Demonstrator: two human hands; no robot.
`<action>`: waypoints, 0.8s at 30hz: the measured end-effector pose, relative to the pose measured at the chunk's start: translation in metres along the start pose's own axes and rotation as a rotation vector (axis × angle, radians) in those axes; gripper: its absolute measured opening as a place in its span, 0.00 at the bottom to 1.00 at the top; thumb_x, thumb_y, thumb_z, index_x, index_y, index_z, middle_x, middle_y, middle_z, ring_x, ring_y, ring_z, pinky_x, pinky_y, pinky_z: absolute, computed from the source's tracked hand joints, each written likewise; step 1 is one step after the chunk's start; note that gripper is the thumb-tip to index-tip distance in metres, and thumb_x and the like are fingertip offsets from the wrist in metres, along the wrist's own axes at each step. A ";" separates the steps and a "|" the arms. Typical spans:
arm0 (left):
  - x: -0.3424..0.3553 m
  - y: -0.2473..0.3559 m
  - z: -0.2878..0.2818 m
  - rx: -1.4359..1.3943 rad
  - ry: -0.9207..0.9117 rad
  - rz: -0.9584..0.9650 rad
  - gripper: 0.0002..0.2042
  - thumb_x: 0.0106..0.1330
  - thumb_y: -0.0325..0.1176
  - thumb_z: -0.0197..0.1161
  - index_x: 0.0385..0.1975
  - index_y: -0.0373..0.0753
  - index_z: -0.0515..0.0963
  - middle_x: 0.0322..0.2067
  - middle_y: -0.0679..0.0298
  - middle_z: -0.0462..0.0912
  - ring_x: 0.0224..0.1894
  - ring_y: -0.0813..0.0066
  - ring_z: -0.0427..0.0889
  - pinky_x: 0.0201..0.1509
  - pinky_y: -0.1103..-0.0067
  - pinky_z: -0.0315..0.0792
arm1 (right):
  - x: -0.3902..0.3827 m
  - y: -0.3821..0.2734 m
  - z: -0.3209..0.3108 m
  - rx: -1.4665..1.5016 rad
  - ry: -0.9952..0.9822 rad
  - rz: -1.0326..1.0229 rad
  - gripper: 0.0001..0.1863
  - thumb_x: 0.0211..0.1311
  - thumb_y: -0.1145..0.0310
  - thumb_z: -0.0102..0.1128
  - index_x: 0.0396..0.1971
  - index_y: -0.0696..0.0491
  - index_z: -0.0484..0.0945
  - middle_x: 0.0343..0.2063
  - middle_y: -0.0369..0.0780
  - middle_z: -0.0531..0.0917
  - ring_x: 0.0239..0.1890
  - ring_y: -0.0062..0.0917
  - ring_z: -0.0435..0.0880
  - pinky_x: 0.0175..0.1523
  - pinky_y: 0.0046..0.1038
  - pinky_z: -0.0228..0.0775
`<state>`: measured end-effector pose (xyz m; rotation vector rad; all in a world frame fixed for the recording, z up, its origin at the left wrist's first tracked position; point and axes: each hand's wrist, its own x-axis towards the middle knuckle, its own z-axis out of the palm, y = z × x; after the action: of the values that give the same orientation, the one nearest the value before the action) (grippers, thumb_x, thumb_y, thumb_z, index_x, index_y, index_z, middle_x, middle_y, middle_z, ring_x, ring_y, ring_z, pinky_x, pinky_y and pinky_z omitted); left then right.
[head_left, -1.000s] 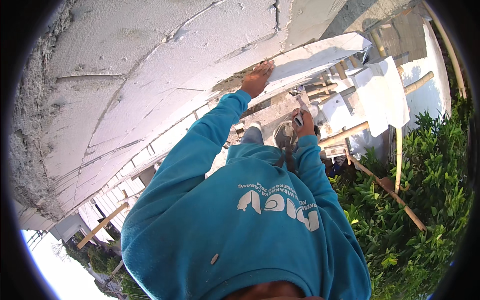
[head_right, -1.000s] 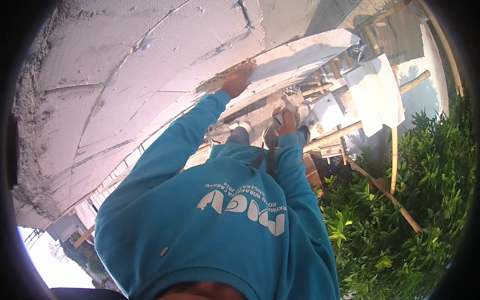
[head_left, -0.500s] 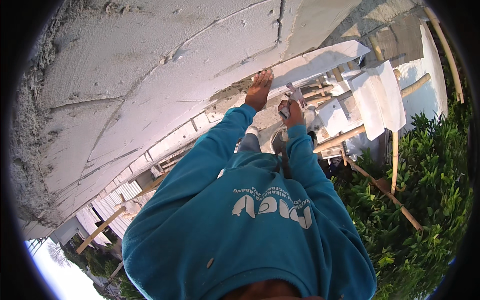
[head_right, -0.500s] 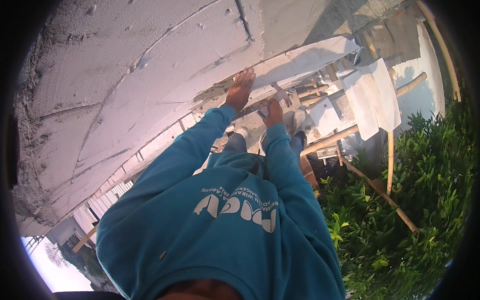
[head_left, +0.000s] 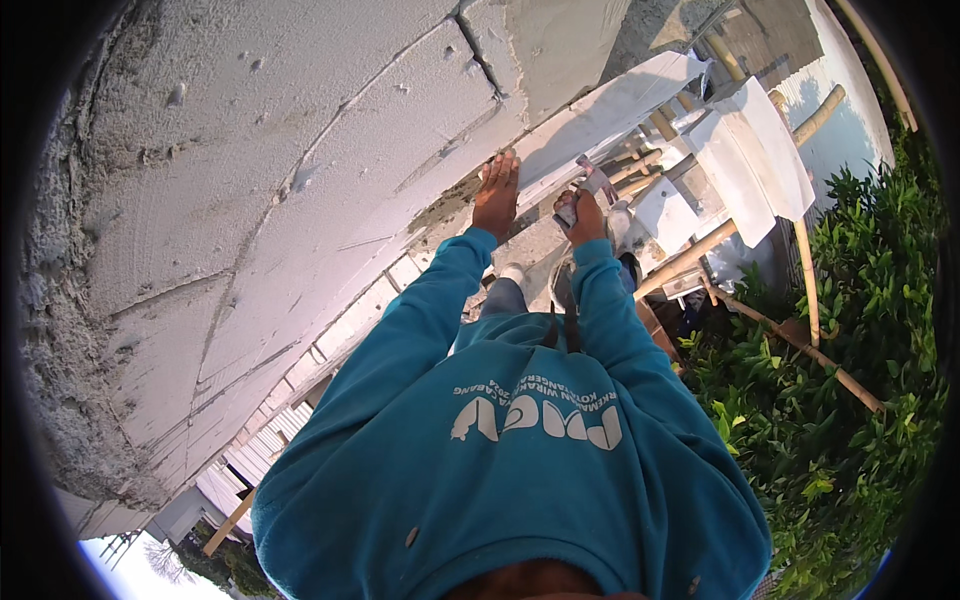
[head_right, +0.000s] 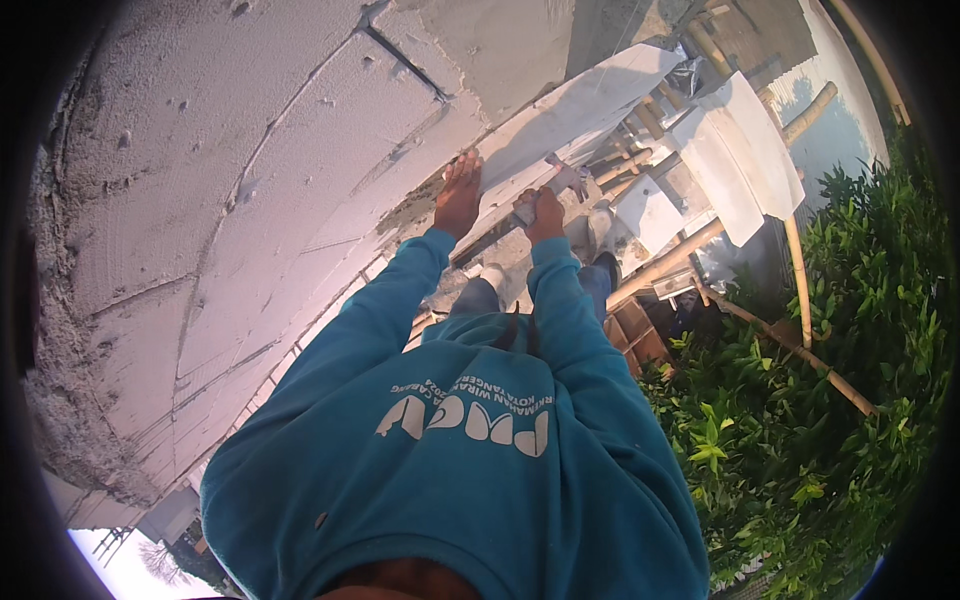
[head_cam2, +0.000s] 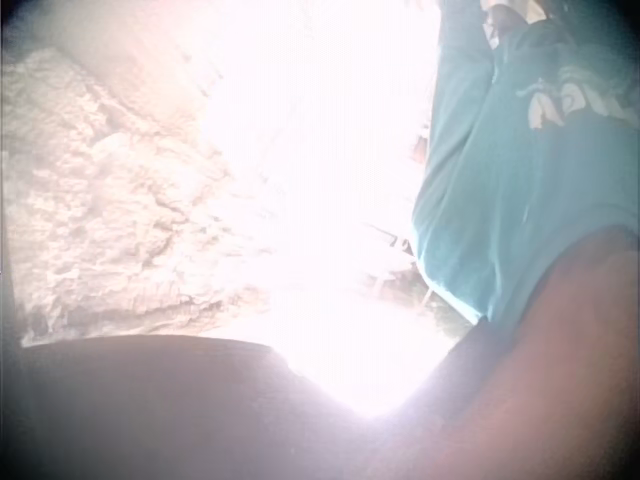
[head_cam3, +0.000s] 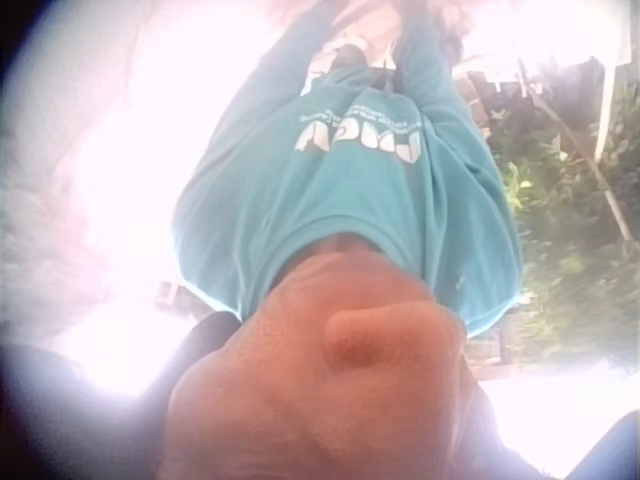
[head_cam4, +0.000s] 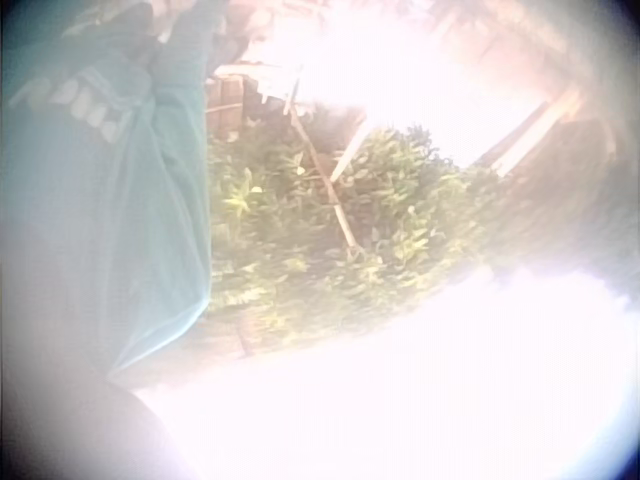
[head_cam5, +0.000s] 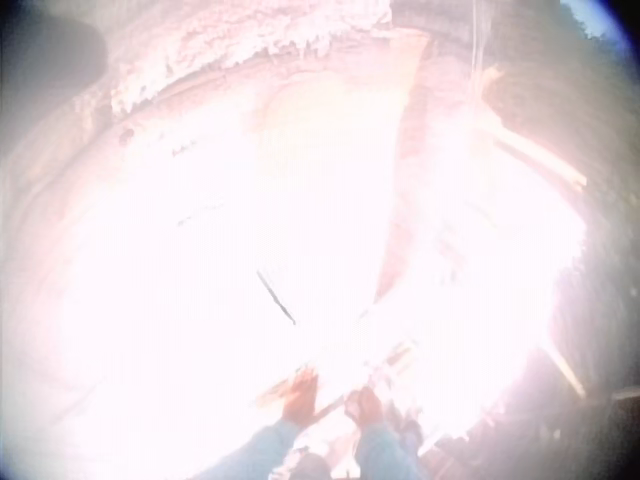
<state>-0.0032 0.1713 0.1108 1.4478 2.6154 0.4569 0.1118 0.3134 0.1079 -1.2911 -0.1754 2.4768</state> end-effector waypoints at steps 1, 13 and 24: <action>0.002 0.003 -0.001 -0.005 0.002 0.004 0.27 0.65 0.25 0.51 0.66 0.33 0.60 0.71 0.51 0.53 0.73 0.52 0.52 0.76 0.60 0.46 | 0.002 -0.002 0.000 0.083 -0.038 -0.022 0.06 0.64 0.70 0.45 0.27 0.54 0.66 0.21 0.40 0.72 0.25 0.30 0.73 0.35 0.35 0.74; 0.004 0.000 0.009 0.057 -0.018 0.029 0.29 0.65 0.25 0.51 0.68 0.33 0.58 0.71 0.51 0.53 0.73 0.52 0.52 0.76 0.61 0.45 | 0.000 0.003 0.009 0.046 0.066 0.028 0.06 0.64 0.70 0.44 0.27 0.54 0.66 0.20 0.40 0.72 0.22 0.29 0.74 0.28 0.37 0.74; 0.044 0.012 -0.008 0.116 -0.229 0.043 0.28 0.66 0.34 0.58 0.63 0.25 0.62 0.68 0.42 0.57 0.70 0.45 0.56 0.73 0.62 0.52 | 0.017 -0.001 0.002 0.301 0.031 0.108 0.03 0.63 0.72 0.44 0.32 0.55 0.63 0.22 0.41 0.72 0.21 0.30 0.74 0.28 0.38 0.75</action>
<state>-0.0194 0.2124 0.1241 1.4942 2.4693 0.1343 0.1010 0.3206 0.0963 -1.2356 0.2719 2.4508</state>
